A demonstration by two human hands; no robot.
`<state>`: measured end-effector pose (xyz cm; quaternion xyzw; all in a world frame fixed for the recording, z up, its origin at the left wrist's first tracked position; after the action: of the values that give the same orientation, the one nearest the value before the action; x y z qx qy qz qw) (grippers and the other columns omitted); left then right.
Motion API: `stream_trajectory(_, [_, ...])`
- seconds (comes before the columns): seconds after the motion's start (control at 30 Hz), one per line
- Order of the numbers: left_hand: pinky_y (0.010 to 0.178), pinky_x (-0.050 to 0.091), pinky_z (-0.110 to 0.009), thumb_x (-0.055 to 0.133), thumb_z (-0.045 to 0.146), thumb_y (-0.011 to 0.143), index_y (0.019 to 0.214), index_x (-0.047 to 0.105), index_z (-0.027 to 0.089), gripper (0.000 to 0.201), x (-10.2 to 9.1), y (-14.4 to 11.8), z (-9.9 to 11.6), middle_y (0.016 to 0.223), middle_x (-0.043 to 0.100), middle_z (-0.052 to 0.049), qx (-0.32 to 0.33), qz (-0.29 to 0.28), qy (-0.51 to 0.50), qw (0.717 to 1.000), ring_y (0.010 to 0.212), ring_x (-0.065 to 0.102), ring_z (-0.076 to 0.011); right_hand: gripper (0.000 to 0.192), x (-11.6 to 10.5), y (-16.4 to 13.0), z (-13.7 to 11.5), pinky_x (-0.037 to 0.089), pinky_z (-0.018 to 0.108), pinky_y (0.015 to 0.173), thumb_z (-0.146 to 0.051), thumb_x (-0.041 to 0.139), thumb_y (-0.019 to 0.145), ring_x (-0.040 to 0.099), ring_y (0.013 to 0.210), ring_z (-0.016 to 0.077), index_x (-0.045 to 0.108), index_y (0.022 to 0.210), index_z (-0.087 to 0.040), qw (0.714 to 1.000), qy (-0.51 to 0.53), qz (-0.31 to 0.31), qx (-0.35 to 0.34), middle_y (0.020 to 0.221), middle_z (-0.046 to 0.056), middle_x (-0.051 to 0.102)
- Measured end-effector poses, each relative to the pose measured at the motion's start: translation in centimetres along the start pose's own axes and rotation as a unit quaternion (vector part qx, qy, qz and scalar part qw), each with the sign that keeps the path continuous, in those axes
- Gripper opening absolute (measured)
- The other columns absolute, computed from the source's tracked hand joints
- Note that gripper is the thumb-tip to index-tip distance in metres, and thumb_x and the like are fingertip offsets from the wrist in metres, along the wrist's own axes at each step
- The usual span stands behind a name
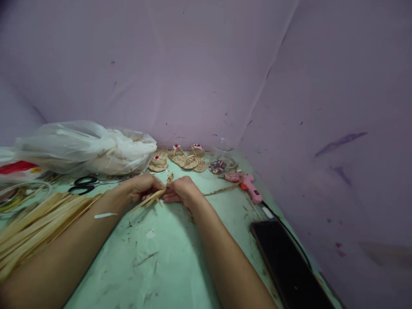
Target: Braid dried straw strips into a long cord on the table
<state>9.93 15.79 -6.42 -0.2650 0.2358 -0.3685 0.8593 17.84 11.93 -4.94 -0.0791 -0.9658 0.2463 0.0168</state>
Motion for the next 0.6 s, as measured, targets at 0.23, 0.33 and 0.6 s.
stream_trajectory(0.23, [0.032,0.019,-0.018,0.050,0.022,0.060,0.050,0.048,0.013,0.014,-0.4,0.1,0.7,0.030,0.037,0.004,0.063,0.033,0.062,0.996,0.028,0.028,-0.0053,0.012,-1.1,0.6,0.0,0.047,0.019,0.045,0.000,0.054,0.058,0.051,0.040,0.0084,0.054,0.063,-0.011,0.998,-0.030,0.055,-0.023,0.044,-0.003,0.052])
stream_trajectory(0.33, [0.032,0.019,-0.018,0.051,0.024,0.059,0.052,0.051,0.012,0.013,-0.7,0.0,0.6,0.032,0.038,0.004,0.058,0.058,0.087,0.993,0.029,0.029,-0.0056,0.015,-1.7,1.3,0.1,0.042,0.017,0.042,0.001,0.055,0.052,0.051,0.040,0.0088,0.056,0.060,-0.012,0.994,-0.076,0.071,-0.033,0.041,-0.004,0.052])
stream_trajectory(0.6, [0.034,0.020,-0.017,0.051,0.019,0.055,0.045,0.047,0.013,0.012,-0.8,-0.3,1.1,0.031,0.036,0.004,0.077,0.084,0.093,0.989,0.030,0.030,-0.0050,0.007,-1.6,1.5,-0.7,0.031,0.017,0.042,-0.013,0.057,0.054,0.045,0.042,0.0079,0.062,0.058,-0.012,0.951,-0.283,0.094,-0.087,0.040,-0.002,0.049])
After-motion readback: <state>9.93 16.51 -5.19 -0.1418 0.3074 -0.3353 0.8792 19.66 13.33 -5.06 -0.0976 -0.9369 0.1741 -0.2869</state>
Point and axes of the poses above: each hand's wrist, its own y-axis towards the middle knuckle, its own x-axis out of the palm, z = x × y, the point moved 10 cm from there along y, towards the middle knuckle
